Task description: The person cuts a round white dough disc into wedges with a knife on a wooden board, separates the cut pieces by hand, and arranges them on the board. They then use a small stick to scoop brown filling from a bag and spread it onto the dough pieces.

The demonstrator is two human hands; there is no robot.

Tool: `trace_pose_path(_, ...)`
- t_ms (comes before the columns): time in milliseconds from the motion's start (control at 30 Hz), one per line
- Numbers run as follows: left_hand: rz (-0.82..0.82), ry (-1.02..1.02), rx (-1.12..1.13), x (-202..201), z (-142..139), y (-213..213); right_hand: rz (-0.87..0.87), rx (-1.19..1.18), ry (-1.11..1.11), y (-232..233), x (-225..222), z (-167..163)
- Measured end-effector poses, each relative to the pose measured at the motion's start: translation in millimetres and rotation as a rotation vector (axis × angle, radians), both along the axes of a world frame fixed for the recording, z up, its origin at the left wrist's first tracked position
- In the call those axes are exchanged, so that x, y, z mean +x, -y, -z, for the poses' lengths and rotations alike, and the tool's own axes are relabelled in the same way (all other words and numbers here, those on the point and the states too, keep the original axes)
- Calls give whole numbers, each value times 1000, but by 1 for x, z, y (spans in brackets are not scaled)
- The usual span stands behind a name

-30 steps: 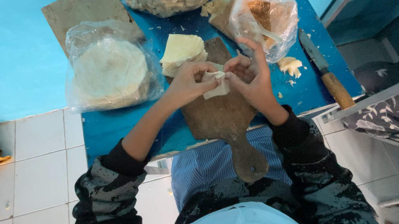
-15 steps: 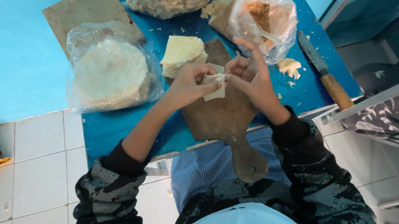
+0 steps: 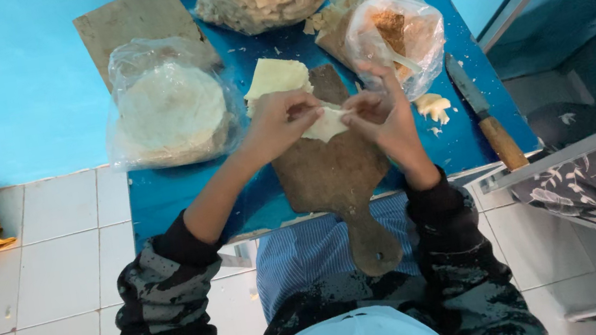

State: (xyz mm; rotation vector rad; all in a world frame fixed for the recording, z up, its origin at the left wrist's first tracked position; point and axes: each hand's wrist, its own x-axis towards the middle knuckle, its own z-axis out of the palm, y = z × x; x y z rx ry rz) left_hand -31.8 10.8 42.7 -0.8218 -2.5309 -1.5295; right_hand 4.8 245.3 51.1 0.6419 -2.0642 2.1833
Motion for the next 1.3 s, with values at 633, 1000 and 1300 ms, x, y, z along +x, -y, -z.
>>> trace_pose_path(633,-138,-564,-145,21,-24,-3,273,225,-287,4,-7,5)
trace_pose_path(1000,93,-621,-477,20,-17,-4,283,572,-411,-1,-3,-2)
trace_pose_path(1300,133,-490,-467,21,-16,-3,253,573,-415,0,3,-13)
